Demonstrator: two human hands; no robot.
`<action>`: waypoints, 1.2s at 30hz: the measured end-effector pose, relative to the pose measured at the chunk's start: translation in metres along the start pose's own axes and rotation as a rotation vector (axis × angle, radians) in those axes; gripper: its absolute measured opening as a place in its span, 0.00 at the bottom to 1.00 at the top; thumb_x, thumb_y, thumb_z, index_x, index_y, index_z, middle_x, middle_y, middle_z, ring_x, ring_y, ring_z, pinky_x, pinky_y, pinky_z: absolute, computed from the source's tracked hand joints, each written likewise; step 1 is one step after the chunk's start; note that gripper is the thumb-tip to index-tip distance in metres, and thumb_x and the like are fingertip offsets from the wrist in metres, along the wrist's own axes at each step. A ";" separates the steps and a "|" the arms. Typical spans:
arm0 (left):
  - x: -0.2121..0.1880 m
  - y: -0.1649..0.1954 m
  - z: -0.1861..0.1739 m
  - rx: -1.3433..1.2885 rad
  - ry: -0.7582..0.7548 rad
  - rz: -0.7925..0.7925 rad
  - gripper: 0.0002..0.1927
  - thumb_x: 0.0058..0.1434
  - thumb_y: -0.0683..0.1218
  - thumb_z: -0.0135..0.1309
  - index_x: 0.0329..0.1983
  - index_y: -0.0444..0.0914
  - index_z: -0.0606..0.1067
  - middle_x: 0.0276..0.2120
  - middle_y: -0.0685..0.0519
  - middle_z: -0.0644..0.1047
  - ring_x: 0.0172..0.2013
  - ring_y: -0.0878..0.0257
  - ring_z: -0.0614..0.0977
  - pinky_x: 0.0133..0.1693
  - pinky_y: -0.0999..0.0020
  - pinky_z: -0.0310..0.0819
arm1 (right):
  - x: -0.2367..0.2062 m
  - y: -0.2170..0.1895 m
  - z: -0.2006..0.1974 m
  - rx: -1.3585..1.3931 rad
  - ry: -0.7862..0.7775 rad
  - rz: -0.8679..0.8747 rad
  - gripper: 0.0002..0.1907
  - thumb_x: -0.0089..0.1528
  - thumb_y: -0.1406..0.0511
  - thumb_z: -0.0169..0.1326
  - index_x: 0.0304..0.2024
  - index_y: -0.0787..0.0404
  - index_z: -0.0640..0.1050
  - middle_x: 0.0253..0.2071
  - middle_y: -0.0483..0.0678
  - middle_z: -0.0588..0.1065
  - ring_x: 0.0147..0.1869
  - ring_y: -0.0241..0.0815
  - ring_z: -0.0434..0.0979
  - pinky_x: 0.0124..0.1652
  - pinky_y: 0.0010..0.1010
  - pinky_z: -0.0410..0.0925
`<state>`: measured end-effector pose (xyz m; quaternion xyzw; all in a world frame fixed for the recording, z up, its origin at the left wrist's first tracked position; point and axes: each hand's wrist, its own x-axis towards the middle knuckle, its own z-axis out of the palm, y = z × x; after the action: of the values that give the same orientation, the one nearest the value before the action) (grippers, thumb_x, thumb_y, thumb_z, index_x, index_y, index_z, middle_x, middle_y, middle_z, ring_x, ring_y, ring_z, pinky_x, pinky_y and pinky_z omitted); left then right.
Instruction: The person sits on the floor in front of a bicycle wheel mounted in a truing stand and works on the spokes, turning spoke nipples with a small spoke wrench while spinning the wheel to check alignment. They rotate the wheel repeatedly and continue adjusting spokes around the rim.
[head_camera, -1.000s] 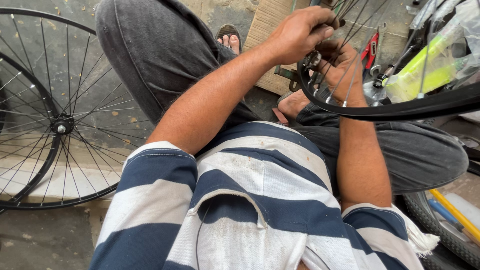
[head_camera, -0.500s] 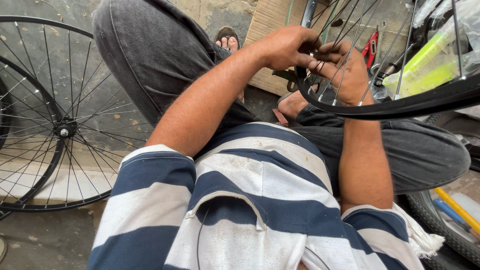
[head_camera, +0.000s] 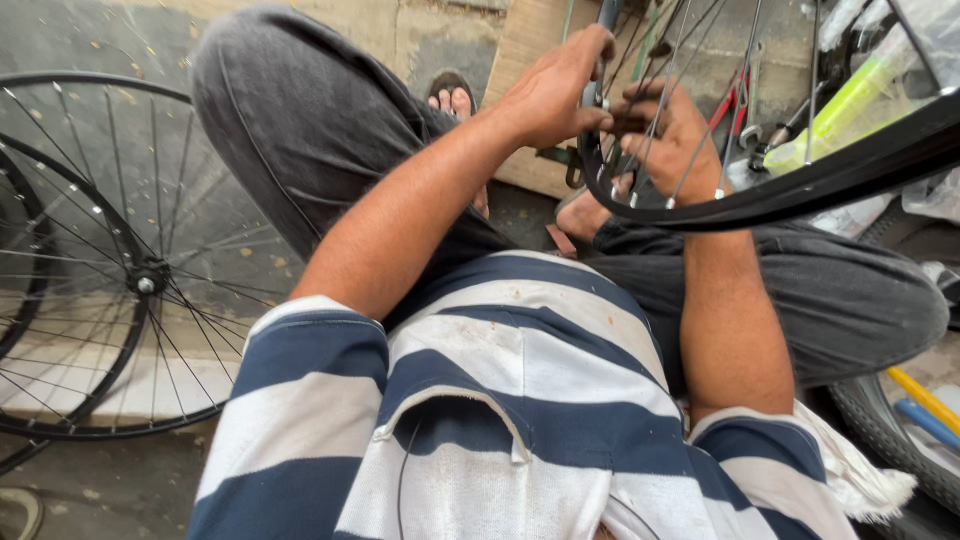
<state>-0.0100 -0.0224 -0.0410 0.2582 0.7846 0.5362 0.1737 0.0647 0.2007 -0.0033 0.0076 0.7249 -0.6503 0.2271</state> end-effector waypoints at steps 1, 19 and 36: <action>0.002 0.001 -0.003 -0.077 0.006 -0.007 0.36 0.46 0.44 0.73 0.55 0.33 0.67 0.44 0.43 0.76 0.45 0.46 0.79 0.45 0.55 0.74 | -0.002 -0.001 -0.001 0.042 -0.001 0.012 0.28 0.63 0.75 0.53 0.65 0.68 0.62 0.58 0.58 0.74 0.63 0.46 0.77 0.62 0.36 0.71; 0.003 0.024 0.016 0.339 0.029 -0.043 0.23 0.53 0.50 0.64 0.44 0.34 0.67 0.30 0.41 0.80 0.34 0.39 0.81 0.33 0.46 0.73 | 0.023 0.010 0.007 0.128 0.046 0.030 0.19 0.67 0.75 0.51 0.60 0.66 0.66 0.50 0.49 0.77 0.51 0.36 0.79 0.51 0.28 0.74; 0.013 0.052 -0.014 -0.133 0.105 0.003 0.10 0.56 0.44 0.65 0.38 0.37 0.77 0.29 0.48 0.82 0.31 0.52 0.84 0.33 0.59 0.76 | 0.004 -0.025 0.006 -0.184 0.303 0.097 0.15 0.64 0.74 0.54 0.53 0.65 0.79 0.39 0.45 0.79 0.37 0.32 0.79 0.37 0.24 0.74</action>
<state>-0.0172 -0.0102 0.0127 0.2189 0.7548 0.6003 0.1483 0.0557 0.1900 0.0188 0.1199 0.8061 -0.5608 0.1461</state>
